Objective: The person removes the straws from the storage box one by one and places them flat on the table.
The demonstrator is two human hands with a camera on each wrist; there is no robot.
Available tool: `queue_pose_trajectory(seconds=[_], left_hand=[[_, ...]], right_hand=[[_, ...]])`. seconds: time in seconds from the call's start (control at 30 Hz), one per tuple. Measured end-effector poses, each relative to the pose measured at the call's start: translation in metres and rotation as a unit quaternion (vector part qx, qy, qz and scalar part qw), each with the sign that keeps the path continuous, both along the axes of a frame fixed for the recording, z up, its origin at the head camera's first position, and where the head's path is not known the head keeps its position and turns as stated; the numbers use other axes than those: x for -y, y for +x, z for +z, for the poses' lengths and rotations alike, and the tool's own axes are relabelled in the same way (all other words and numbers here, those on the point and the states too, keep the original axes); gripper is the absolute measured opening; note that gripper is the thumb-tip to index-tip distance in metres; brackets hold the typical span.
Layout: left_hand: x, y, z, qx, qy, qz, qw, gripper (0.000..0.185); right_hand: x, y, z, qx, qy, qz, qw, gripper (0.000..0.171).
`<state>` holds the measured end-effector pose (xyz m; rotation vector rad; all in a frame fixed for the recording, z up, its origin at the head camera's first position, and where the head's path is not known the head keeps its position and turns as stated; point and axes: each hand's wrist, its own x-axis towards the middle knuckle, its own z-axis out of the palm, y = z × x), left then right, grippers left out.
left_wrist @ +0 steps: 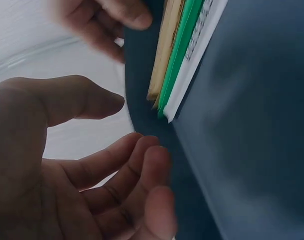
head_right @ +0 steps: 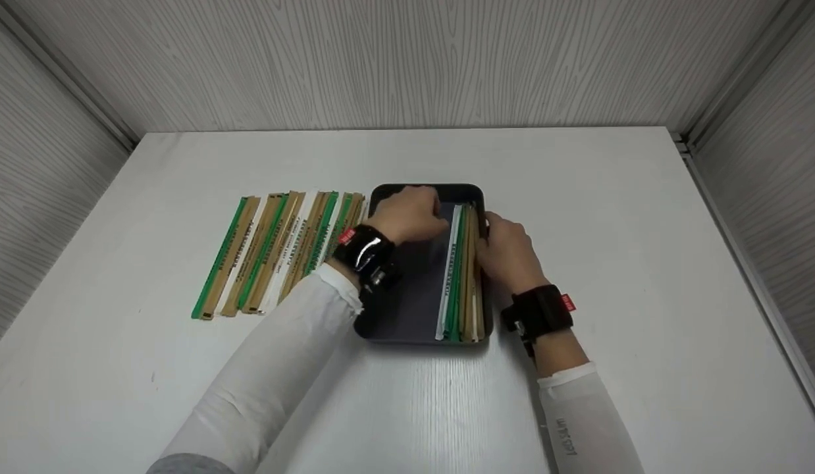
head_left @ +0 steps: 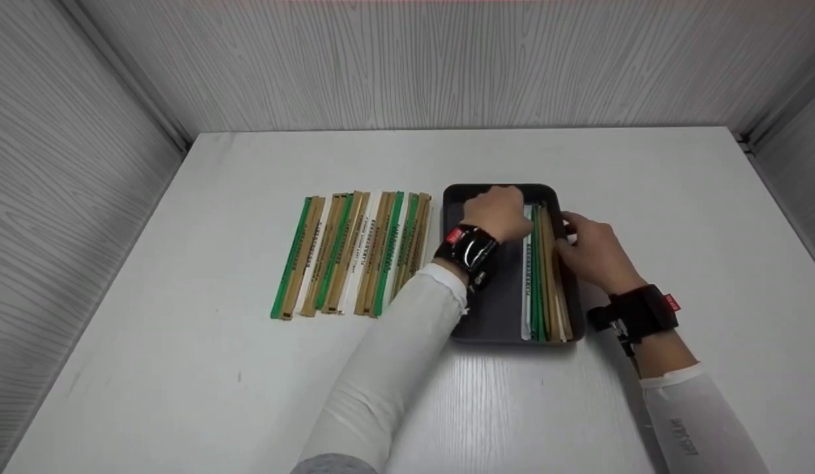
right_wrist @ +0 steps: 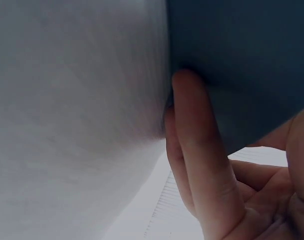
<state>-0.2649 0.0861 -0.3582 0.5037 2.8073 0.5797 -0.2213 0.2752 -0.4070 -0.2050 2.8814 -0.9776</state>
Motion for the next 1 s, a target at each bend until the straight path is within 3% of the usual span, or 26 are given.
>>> queue_pose_trajectory(seconds=[0.23,0.43,0.73,1.0], left_hand=[[-0.023,-0.001,-0.018,0.014,-0.051,0.008,0.9986,0.024],[-0.027,-0.006,-0.031,0.020,-0.056,0.001,0.9983,0.032],[-0.031,-0.002,-0.032,0.018,-0.079,0.007,0.9967,0.026],[-0.029,-0.001,-0.032,0.005,-0.062,0.008,0.9980,0.023]], right_hand=[[-0.001,0.000,-0.002,0.005,0.006,0.000,1.000,0.053],[0.000,0.000,-0.001,-0.006,0.002,0.004,1.000,0.052],[0.001,0.000,-0.001,-0.006,0.000,0.003,1.000,0.052],[-0.001,0.000,0.001,0.000,-0.001,0.002,1.000,0.052]])
